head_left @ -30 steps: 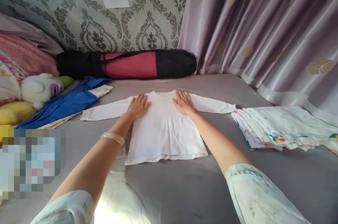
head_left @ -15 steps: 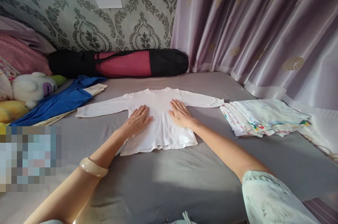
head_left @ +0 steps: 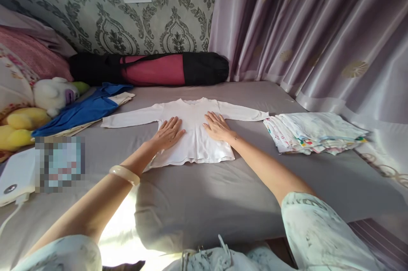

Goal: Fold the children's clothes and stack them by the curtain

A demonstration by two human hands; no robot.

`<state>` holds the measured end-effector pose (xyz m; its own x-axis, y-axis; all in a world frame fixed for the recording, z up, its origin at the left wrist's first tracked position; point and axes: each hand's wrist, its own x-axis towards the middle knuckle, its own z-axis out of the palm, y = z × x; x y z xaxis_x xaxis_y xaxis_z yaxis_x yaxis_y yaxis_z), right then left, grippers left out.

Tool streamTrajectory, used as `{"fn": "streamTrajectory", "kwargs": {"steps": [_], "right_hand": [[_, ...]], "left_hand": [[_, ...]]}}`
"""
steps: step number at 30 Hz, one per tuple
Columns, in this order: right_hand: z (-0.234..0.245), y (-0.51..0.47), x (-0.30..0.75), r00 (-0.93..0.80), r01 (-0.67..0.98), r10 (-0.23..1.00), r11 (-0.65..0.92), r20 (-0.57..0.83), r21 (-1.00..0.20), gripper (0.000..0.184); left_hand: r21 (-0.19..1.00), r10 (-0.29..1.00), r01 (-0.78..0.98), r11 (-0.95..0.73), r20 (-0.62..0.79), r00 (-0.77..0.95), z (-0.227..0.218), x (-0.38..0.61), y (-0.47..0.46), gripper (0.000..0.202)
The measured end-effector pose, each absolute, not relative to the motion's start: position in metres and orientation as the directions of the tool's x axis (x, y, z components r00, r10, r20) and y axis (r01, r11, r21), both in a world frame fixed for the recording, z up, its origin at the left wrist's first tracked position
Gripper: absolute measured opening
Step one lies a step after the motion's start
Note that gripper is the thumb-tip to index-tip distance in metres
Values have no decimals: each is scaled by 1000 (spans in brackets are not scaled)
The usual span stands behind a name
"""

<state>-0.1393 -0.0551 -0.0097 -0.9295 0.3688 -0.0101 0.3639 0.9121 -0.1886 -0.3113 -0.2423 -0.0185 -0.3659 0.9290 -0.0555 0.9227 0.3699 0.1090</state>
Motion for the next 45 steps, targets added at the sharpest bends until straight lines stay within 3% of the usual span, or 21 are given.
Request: {"fn": "streamTrajectory", "kwargs": {"steps": [8,15,20,22,25,27,29,35,40,45], "right_hand": [[1,-116,-104,-983,179,181,960,-12,-214,60],[-8,-127,-97,-978,202,209,958,17,-203,58],[-9,-117,-99,-983,151,178,933,54,-327,57],[-5,-107,-95,-970,146,213,891,113,-430,53],[5,-89,-79,-884,271,432,784,178,-559,40],[13,-78,-63,-805,422,578,716,134,-556,33],[20,-72,-47,-760,544,648,677,50,-496,29],[30,-85,-25,-694,703,702,613,-161,-361,24],[35,-101,-28,-676,733,698,607,-235,-307,31],[32,-103,-26,-693,716,685,616,-225,-329,24]], "left_hand": [[147,979,968,203,-2,-205,-17,-256,-264,71],[112,978,973,201,25,-205,-28,-246,-270,70],[180,980,966,185,34,-194,-25,-249,-271,67],[213,973,955,205,60,-222,-20,-252,-278,63],[218,920,916,337,129,-369,-11,-261,-299,58],[201,842,853,482,163,-514,-6,-268,-317,56],[211,748,761,613,156,-645,-3,-276,-334,53],[307,625,606,734,44,-779,-2,-282,-355,45],[342,608,560,755,-46,-793,4,-268,-352,45],[382,602,537,752,-65,-796,11,-261,-349,41]]}}
